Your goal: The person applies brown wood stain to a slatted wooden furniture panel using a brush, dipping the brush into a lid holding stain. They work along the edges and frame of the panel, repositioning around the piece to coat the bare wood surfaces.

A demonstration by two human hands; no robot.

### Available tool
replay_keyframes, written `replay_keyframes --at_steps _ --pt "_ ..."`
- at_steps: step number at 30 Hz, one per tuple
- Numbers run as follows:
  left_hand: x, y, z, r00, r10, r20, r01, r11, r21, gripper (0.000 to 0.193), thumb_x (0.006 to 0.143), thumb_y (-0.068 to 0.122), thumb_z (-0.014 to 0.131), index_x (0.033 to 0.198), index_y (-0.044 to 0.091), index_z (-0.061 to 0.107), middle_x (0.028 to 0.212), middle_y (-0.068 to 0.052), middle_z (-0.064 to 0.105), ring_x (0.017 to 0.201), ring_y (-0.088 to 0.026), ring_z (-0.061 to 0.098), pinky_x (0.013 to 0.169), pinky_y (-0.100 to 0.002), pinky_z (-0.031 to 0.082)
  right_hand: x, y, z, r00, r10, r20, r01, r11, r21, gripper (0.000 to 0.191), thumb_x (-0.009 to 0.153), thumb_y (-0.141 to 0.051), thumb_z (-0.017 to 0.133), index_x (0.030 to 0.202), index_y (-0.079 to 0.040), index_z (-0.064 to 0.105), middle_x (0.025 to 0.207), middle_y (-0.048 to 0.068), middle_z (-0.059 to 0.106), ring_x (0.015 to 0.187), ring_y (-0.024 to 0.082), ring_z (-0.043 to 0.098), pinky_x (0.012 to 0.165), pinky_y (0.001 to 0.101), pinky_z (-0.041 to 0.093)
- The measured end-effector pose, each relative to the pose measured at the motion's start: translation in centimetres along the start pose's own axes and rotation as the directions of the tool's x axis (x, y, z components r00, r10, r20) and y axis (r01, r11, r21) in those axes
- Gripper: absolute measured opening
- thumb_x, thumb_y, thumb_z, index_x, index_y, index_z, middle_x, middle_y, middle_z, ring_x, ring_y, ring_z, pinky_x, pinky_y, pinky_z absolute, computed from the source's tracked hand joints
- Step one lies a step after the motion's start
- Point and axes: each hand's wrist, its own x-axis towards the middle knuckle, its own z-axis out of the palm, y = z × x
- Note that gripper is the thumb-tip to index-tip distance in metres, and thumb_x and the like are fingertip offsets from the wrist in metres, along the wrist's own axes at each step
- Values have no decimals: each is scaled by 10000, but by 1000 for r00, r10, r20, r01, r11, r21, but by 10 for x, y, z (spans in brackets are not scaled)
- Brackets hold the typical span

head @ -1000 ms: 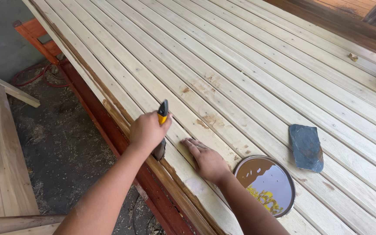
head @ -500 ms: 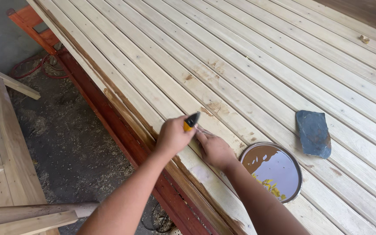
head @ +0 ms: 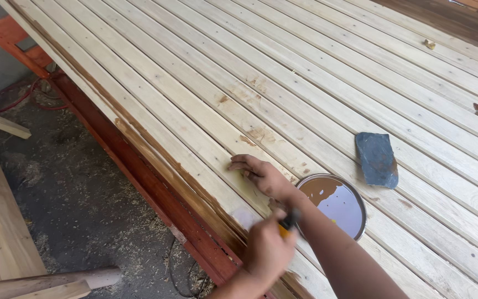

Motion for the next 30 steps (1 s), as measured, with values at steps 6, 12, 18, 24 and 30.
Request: replay_keyframes --at_steps 6,12,18,24,30 --pt "44 -23 -35 878 -472 79 478 859 -183 153 909 153 634 847 14 620 595 -169 653 518 -334 680 509 -457 544 2 -9 1 999 49 21 -49 998 -36 642 791 87 615 1409 -28 485 1314 119 695 1267 232 620 1090 354 427" --pt "103 -69 -83 987 -14 -159 30 994 102 120 859 105 688 823 2 636 644 -151 674 583 -321 693 544 -436 549 5 -4 10 991 119 -66 -115 992 53 510 906 106 474 1394 -34 524 1339 117 676 1274 237 649 1109 334 471" --pt "146 -102 -114 938 -343 -41 338 935 -107 128 893 114 643 831 11 600 560 -136 627 476 -280 669 477 -412 527 11 -12 18 961 208 -182 -229 968 -102 392 958 37 514 1328 -79 571 1225 79 747 1176 226 705 1019 336 523" --pt "200 -138 -161 992 -77 -98 89 989 122 123 859 82 698 804 -2 627 595 -118 657 508 -252 660 488 -389 514 15 -20 25 945 216 -246 -253 959 -131 333 959 19 517 1271 -66 600 1149 88 766 1118 226 723 987 347 525" --pt "281 -179 -227 982 84 -168 -36 962 270 122 897 68 669 834 -25 621 659 -183 653 611 -330 675 594 -436 541 50 -22 34 718 532 -449 -515 840 173 335 961 -92 534 1287 -108 611 887 45 772 824 147 671 786 295 534"
